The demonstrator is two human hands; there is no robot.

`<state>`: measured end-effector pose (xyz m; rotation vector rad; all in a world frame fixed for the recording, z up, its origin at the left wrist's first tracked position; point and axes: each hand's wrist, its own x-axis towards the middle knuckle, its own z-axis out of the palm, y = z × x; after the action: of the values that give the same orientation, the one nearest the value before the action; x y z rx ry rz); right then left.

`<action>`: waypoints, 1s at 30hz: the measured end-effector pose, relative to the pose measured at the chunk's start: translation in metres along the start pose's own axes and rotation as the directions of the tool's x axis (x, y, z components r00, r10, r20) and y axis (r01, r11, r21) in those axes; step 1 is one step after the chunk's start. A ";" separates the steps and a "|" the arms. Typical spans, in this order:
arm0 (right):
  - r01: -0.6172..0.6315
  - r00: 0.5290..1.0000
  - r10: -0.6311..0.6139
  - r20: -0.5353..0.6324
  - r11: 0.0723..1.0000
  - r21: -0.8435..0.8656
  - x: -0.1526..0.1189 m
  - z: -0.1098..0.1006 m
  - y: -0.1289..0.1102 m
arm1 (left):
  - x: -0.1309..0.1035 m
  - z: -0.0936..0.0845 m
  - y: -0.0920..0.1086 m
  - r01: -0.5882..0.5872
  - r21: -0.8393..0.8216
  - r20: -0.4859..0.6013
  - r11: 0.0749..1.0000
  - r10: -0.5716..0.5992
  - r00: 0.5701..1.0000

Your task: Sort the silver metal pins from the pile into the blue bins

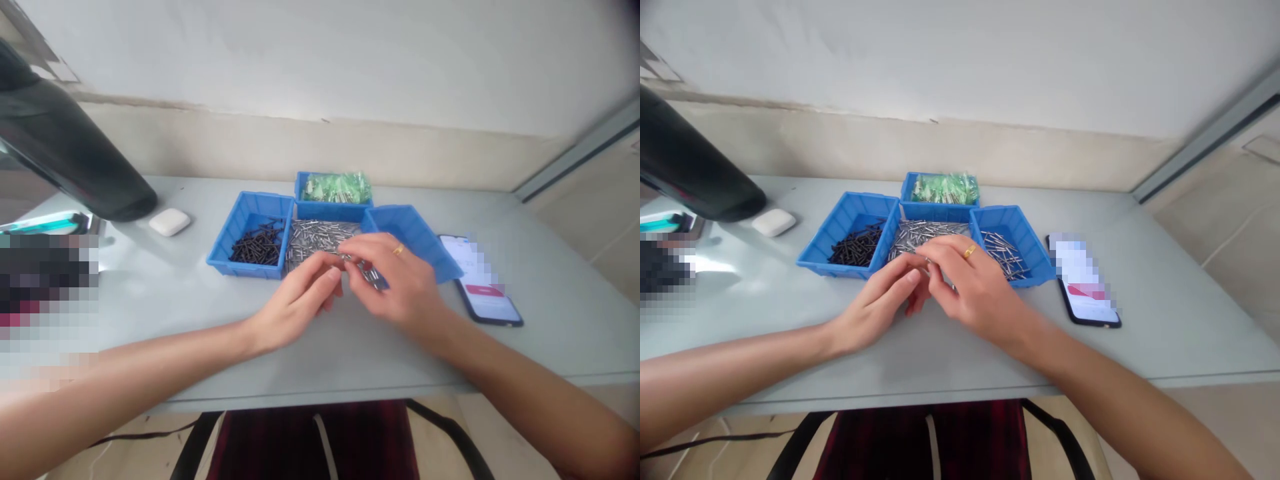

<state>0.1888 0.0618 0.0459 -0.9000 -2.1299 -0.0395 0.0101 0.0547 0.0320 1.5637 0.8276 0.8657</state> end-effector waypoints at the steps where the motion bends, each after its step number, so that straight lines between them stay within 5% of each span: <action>1: 0.013 1.000 -0.014 0.023 1.000 0.013 -0.001 0.001 0.000 | 0.000 0.000 -0.001 -0.005 0.003 -0.008 1.000 0.005 1.000; 21: 0.193 0.969 -0.200 0.146 0.979 0.061 -0.001 0.000 0.006 | 0.002 0.001 -0.006 -0.014 -0.079 -0.082 0.997 0.008 0.997; 30: 0.203 0.962 -0.193 0.195 0.979 -0.033 0.006 -0.008 0.004 | -0.001 -0.004 -0.001 0.003 0.076 0.172 0.997 -0.016 0.985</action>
<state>0.1939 0.0661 0.0540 -0.7417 -2.4027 -0.1160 0.0058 0.0561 0.0314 1.6733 0.7496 0.6876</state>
